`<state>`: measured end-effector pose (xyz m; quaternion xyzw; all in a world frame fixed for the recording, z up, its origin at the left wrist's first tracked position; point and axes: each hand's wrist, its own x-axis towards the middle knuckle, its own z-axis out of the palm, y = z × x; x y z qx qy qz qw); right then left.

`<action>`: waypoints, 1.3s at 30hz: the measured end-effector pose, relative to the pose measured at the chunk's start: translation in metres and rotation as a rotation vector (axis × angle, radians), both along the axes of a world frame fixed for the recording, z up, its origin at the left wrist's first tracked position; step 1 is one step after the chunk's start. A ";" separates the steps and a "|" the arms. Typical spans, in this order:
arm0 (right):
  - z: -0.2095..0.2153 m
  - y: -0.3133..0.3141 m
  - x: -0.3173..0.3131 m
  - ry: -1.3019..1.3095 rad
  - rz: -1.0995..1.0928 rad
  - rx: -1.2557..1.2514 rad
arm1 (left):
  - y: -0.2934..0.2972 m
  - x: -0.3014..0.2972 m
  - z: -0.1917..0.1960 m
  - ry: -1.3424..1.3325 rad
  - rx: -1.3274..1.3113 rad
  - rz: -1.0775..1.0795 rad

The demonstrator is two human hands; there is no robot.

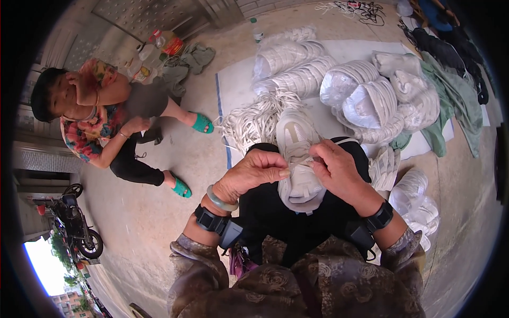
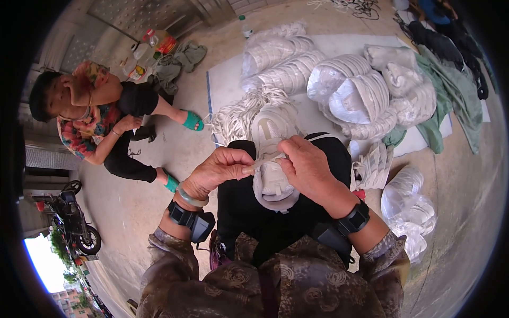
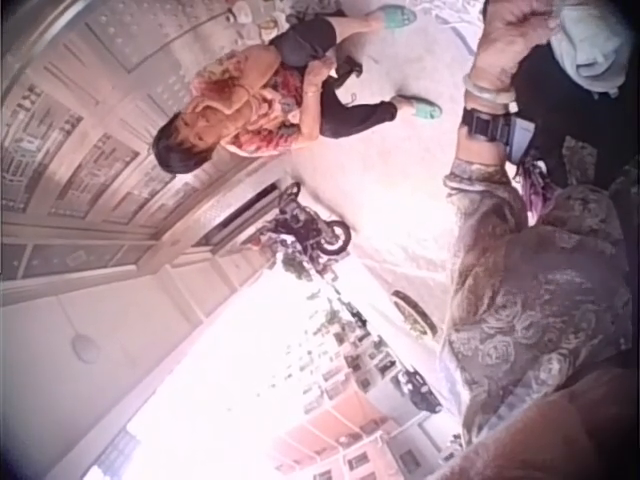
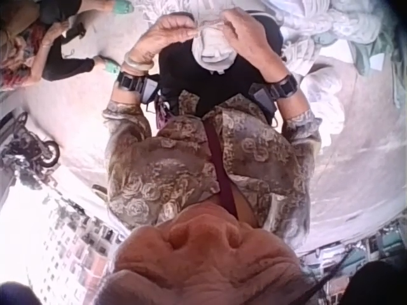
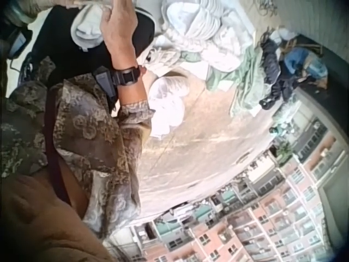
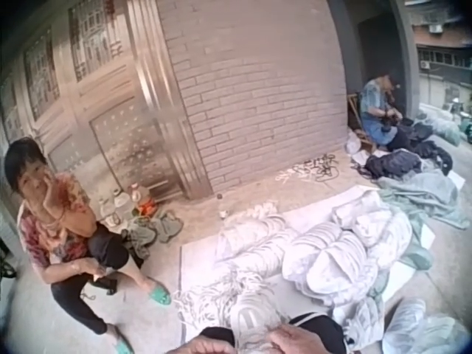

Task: Lacing white shoes in a shoe manufacturing workshop.

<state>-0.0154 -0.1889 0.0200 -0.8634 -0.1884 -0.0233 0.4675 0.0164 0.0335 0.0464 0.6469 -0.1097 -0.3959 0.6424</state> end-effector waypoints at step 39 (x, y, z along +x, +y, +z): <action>-0.004 -0.117 -0.121 0.262 -0.262 -0.009 | -0.030 -0.006 -0.058 -0.593 0.375 0.298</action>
